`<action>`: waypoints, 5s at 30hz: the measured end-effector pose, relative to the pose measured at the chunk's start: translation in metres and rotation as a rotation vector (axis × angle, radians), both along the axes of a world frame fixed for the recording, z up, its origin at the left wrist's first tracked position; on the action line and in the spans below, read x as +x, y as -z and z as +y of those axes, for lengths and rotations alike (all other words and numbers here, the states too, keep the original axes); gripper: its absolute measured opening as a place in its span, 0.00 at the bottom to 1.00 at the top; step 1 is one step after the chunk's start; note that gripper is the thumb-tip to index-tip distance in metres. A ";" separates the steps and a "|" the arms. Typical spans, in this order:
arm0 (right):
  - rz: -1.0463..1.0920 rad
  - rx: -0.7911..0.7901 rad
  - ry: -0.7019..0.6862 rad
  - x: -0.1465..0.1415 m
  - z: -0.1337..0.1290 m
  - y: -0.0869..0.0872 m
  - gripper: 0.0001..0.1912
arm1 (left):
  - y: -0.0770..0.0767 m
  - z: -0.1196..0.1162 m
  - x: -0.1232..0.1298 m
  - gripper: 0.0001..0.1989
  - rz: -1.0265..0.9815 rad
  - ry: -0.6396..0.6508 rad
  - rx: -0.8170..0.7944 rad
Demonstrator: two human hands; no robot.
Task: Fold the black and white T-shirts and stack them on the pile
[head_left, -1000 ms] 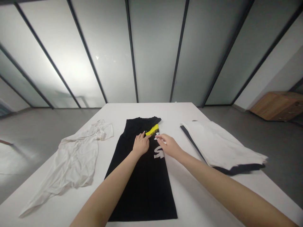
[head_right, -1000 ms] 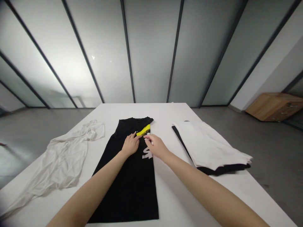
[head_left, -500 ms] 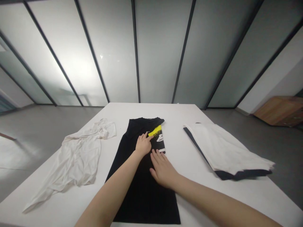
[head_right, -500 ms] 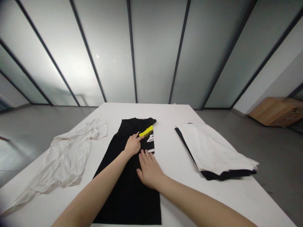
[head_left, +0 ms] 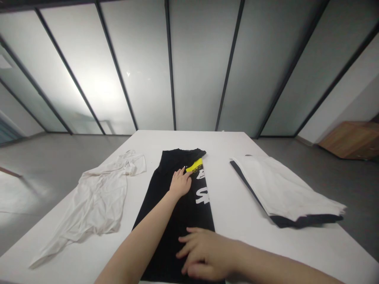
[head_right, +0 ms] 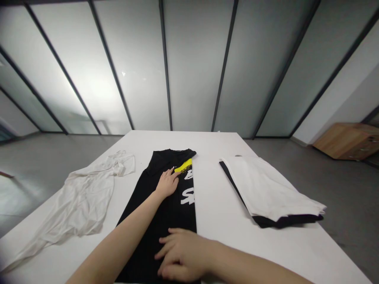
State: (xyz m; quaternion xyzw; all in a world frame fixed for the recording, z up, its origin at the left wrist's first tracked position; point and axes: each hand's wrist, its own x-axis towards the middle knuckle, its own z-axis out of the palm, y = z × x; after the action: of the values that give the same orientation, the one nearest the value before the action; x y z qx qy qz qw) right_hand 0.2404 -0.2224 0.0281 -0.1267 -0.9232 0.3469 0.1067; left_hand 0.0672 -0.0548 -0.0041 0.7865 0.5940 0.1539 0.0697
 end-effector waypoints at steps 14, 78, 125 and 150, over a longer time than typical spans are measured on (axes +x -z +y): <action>-0.099 0.118 0.197 0.019 0.024 0.010 0.51 | 0.006 -0.005 0.002 0.23 0.070 0.001 0.097; -0.573 0.321 1.278 0.045 0.225 0.028 0.32 | 0.013 -0.114 0.065 0.25 -0.144 0.135 0.137; -0.316 0.157 1.510 0.040 0.223 0.027 0.27 | 0.010 -0.125 0.060 0.38 0.045 0.154 0.002; -0.117 -0.273 1.210 0.065 0.228 0.017 0.21 | -0.014 -0.111 0.069 0.41 0.067 0.179 -0.128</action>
State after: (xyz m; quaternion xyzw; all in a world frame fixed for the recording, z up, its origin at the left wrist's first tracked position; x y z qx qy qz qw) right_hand 0.3057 0.0057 0.0110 -0.6587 -0.6393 0.3325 0.2165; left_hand 0.1359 -0.1661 0.0096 0.8351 0.5319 0.0823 0.1134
